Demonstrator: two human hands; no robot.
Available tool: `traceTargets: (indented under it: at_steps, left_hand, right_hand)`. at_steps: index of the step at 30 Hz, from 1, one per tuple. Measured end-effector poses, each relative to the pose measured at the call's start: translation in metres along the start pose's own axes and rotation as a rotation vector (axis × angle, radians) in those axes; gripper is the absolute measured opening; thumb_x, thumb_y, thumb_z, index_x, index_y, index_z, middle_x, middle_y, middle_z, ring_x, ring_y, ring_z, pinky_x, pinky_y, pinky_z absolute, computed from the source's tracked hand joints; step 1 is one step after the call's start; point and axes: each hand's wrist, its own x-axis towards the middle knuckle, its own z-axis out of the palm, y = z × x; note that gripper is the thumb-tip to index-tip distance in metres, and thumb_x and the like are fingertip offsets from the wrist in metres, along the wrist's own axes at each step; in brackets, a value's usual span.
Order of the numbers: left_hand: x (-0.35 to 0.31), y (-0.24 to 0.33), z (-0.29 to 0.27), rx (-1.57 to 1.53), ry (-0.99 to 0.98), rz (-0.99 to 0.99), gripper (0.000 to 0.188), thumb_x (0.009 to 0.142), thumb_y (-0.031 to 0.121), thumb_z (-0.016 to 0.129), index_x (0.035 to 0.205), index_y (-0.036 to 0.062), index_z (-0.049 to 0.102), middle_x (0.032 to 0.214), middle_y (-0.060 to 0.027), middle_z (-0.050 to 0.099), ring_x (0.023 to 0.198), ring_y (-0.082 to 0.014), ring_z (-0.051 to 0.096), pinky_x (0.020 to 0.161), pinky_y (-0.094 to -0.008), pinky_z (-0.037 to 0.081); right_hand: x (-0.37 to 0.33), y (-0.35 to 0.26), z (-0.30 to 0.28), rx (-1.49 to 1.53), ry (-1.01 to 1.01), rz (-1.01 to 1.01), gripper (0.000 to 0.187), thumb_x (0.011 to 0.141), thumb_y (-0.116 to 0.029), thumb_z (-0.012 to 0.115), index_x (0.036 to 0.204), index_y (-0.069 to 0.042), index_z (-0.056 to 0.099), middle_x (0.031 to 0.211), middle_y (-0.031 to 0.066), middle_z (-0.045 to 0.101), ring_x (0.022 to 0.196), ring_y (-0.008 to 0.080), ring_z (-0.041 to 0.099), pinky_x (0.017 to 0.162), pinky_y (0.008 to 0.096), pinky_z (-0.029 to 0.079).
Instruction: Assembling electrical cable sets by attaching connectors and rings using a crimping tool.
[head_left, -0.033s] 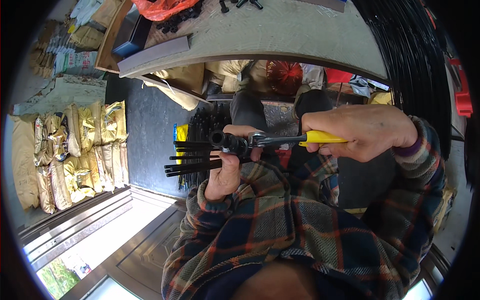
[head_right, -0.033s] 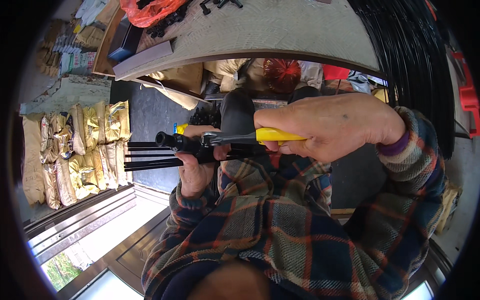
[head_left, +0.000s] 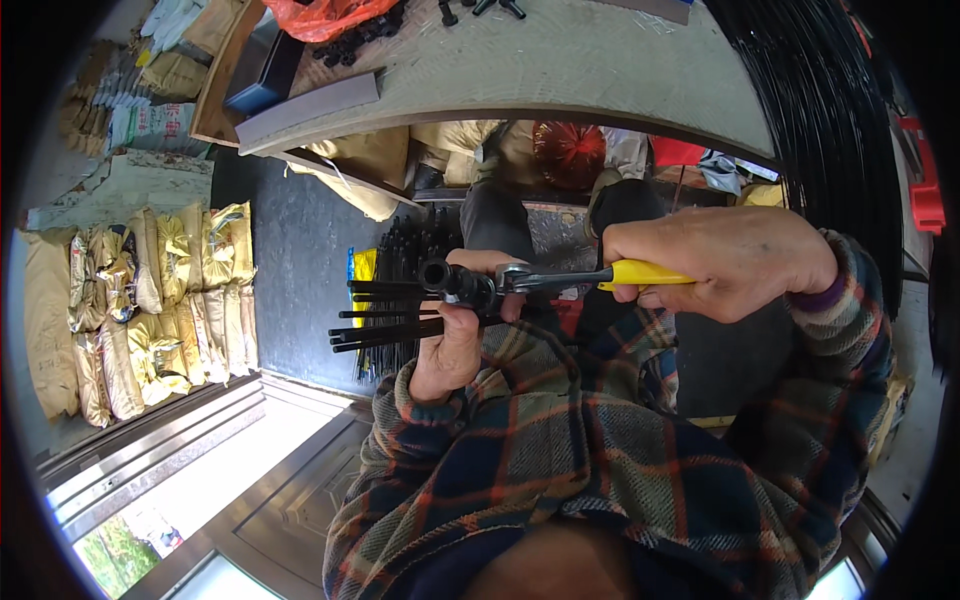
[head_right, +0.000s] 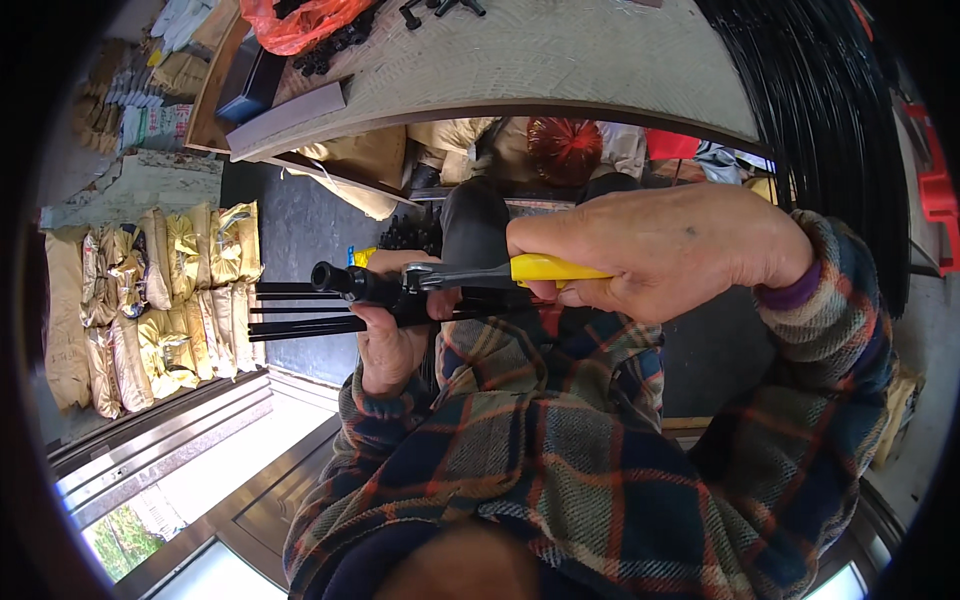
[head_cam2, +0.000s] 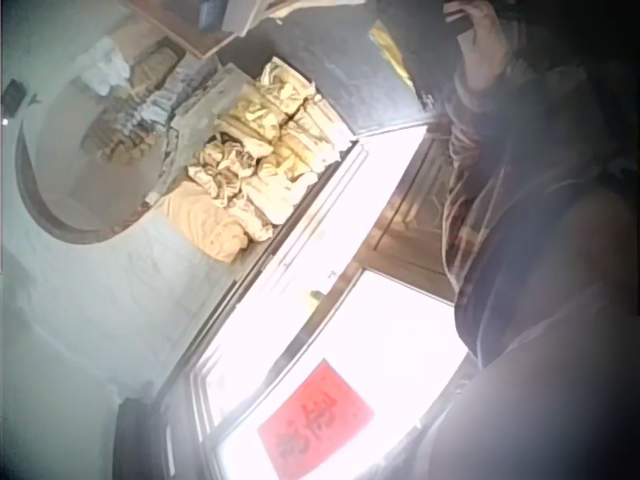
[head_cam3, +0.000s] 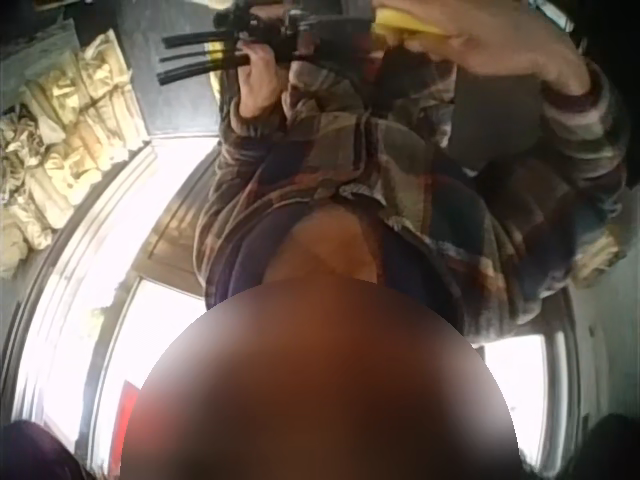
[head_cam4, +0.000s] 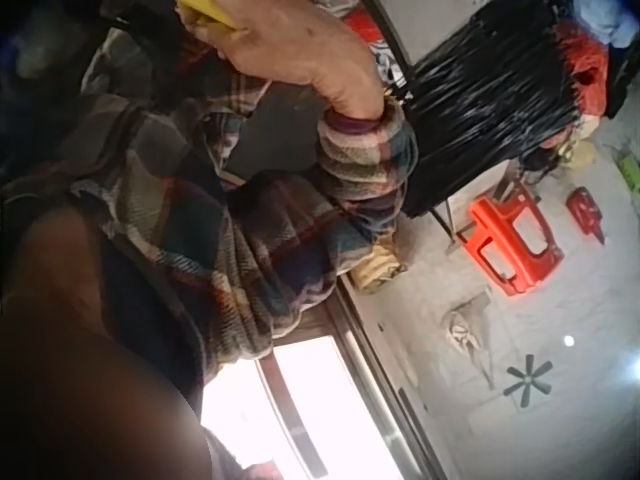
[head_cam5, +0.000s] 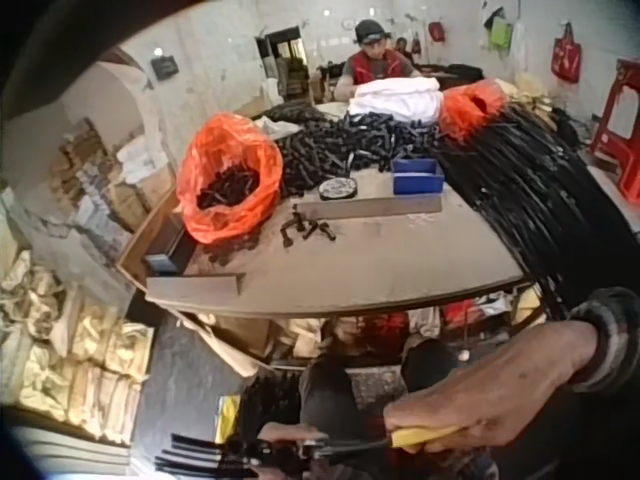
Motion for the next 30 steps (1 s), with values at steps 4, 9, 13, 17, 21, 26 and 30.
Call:
traceTargets:
  at_steps: [4,9,13,17,21,26,30]
  left_hand:
    - [0.002,-0.001,-0.007,-0.173,-0.147,0.056,0.067,0.085,0.059,0.034,0.102,-0.0042,0.049,0.077,-0.0055,0.051,0.069,-0.0105,0.047,0.066,-0.0247,0.039]
    - [-0.002,0.004,0.000,0.075,-0.032,0.015,0.069,0.081,0.067,0.030,0.098,0.0011,0.044,0.069,-0.0072,0.048,0.065,-0.0157,0.048,0.062,-0.0289,0.042]
    - [-0.005,0.001,0.007,0.242,0.103,0.048,0.072,0.082,0.067,0.024,0.097,0.0001,0.045,0.069,-0.0077,0.048,0.061,-0.0135,0.047,0.061,-0.0276,0.042]
    - [-0.004,-0.005,-0.001,0.228,0.181,0.043,0.077,0.081,0.070,0.022,0.098,-0.0017,0.046,0.068,-0.0071,0.049,0.058,-0.0127,0.048,0.057,-0.0252,0.041]
    - [0.013,-0.009,-0.018,-0.207,0.278,0.166,0.087,0.073,0.078,0.023,0.098,-0.0022,0.048,0.055,-0.0028,0.045,0.044,-0.0102,0.042,0.049,-0.0240,0.040]
    - [0.011,-0.005,-0.047,-0.345,0.450,0.318,0.089,0.044,0.090,0.031,0.073,0.0069,0.043,0.049,-0.0003,0.039,0.037,-0.0074,0.031,0.037,-0.0201,0.027]
    - [0.004,-0.003,-0.060,-0.426,0.469,0.442,0.082,0.046,0.085,0.039,0.077,0.0089,0.040,0.050,0.0024,0.038,0.038,-0.0051,0.029,0.039,-0.0190,0.026]
  right_hand:
    - [-0.002,-0.009,-0.003,-0.019,-0.042,0.088,0.022,0.079,-0.002,0.055,0.097,-0.002,0.043,0.086,0.0109,0.056,0.081,0.0274,0.057,0.063,0.0344,0.043]
    - [-0.002,-0.014,-0.003,-0.177,-0.047,0.161,0.023,0.077,-0.001,0.056,0.096,-0.002,0.042,0.082,0.0121,0.053,0.073,0.0309,0.057,0.058,0.0370,0.042]
    - [0.000,-0.011,0.001,-0.204,-0.009,0.105,0.027,0.073,0.002,0.056,0.095,-0.001,0.040,0.083,0.0153,0.051,0.065,0.0360,0.055,0.053,0.0393,0.040]
    - [0.008,-0.010,0.012,-0.308,0.106,0.050,0.033,0.068,0.004,0.056,0.096,-0.001,0.040,0.085,0.0168,0.050,0.068,0.0367,0.055,0.053,0.0400,0.042]
    - [0.045,0.006,0.047,-0.405,0.372,-0.076,0.030,0.065,0.005,0.057,0.092,0.000,0.046,0.086,0.0156,0.050,0.070,0.0339,0.056,0.055,0.0388,0.044]
    - [0.075,0.010,0.068,-0.634,0.866,-0.199,0.022,0.070,-0.003,0.060,0.092,-0.002,0.057,0.100,0.0124,0.052,0.077,0.0265,0.056,0.066,0.0371,0.048]
    - [0.100,-0.002,0.070,-0.840,0.854,-0.150,0.024,0.077,-0.006,0.058,0.101,-0.002,0.057,0.108,0.0141,0.050,0.088,0.0261,0.055,0.080,0.0433,0.044]
